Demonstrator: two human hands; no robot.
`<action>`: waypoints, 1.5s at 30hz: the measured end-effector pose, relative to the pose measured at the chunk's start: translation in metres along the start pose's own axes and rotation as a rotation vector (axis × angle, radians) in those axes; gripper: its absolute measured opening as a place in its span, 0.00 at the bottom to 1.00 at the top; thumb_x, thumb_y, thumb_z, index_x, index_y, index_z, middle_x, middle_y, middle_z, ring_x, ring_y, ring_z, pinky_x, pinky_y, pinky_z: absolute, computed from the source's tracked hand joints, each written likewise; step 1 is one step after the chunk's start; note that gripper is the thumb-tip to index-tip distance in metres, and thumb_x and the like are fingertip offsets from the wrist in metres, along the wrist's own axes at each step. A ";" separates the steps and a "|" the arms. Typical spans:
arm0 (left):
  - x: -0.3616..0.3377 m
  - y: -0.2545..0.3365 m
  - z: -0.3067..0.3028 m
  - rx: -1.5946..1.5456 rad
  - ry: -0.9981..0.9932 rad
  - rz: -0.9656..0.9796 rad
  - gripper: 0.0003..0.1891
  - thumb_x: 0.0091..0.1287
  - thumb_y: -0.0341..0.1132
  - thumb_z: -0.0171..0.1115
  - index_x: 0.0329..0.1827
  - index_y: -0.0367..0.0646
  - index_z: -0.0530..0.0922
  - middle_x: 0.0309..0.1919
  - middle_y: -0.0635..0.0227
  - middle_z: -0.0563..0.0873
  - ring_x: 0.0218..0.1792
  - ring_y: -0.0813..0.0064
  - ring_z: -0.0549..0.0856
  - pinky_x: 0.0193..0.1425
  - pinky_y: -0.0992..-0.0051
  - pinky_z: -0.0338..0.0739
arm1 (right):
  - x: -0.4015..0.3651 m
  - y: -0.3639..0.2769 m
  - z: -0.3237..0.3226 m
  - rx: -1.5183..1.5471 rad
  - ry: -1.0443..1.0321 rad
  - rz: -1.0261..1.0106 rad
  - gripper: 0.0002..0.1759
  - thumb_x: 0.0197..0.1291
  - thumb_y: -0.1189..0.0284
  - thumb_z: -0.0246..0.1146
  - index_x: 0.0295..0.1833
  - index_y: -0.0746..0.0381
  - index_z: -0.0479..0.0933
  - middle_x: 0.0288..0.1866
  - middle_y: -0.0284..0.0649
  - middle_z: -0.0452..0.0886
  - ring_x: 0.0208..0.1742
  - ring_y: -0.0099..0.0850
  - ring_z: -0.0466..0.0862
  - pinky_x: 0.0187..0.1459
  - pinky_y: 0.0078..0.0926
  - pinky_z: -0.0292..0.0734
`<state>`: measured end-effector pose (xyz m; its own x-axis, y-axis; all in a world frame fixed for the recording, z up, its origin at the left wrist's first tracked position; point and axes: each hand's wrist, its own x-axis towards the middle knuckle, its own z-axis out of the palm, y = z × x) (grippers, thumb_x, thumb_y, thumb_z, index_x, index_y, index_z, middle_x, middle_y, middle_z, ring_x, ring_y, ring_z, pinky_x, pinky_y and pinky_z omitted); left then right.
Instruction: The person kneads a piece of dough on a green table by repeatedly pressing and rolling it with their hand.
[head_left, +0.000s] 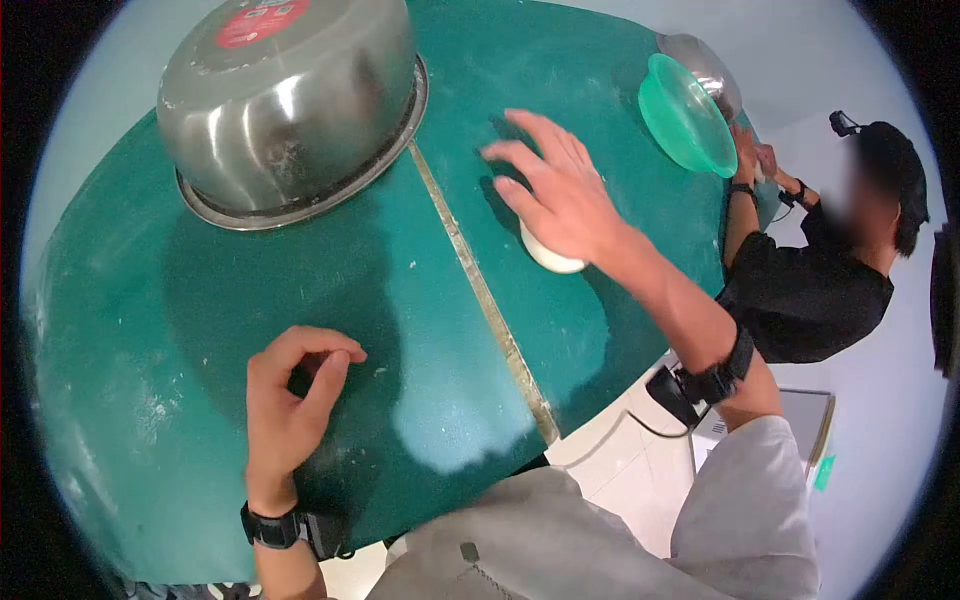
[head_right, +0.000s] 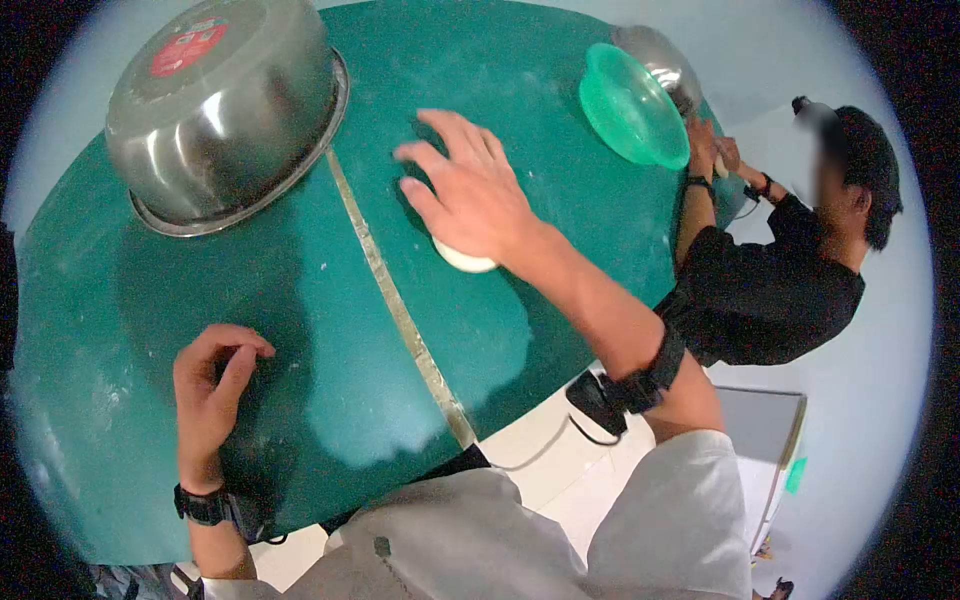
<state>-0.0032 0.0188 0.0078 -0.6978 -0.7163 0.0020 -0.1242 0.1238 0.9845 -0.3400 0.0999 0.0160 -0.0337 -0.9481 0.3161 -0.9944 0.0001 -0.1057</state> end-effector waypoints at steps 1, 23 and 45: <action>0.000 0.000 0.001 0.007 -0.001 0.003 0.04 0.71 0.24 0.63 0.43 0.39 0.86 0.36 0.69 0.90 0.33 0.85 0.80 0.39 0.81 0.73 | 0.007 0.000 0.005 -0.030 0.038 0.026 0.19 0.71 0.59 0.59 0.61 0.57 0.79 0.72 0.50 0.70 0.74 0.54 0.69 0.73 0.52 0.64; -0.008 -0.001 -0.004 0.057 -0.106 0.033 0.05 0.73 0.26 0.62 0.45 0.39 0.86 0.39 0.69 0.89 0.39 0.81 0.82 0.45 0.77 0.76 | -0.081 -0.012 -0.022 0.056 0.280 -0.078 0.10 0.60 0.68 0.61 0.29 0.58 0.81 0.35 0.38 0.84 0.33 0.40 0.83 0.34 0.39 0.75; -0.008 -0.002 -0.005 0.042 -0.123 0.088 0.06 0.74 0.27 0.61 0.45 0.38 0.86 0.41 0.70 0.89 0.39 0.83 0.82 0.46 0.79 0.76 | -0.019 -0.008 -0.017 0.286 -0.110 0.337 0.26 0.78 0.51 0.48 0.56 0.58 0.85 0.68 0.40 0.82 0.69 0.43 0.78 0.69 0.38 0.71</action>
<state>0.0057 0.0208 0.0062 -0.7885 -0.6118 0.0641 -0.0862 0.2130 0.9733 -0.3332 0.1230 0.0274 -0.3242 -0.9384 0.1193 -0.8617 0.2409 -0.4465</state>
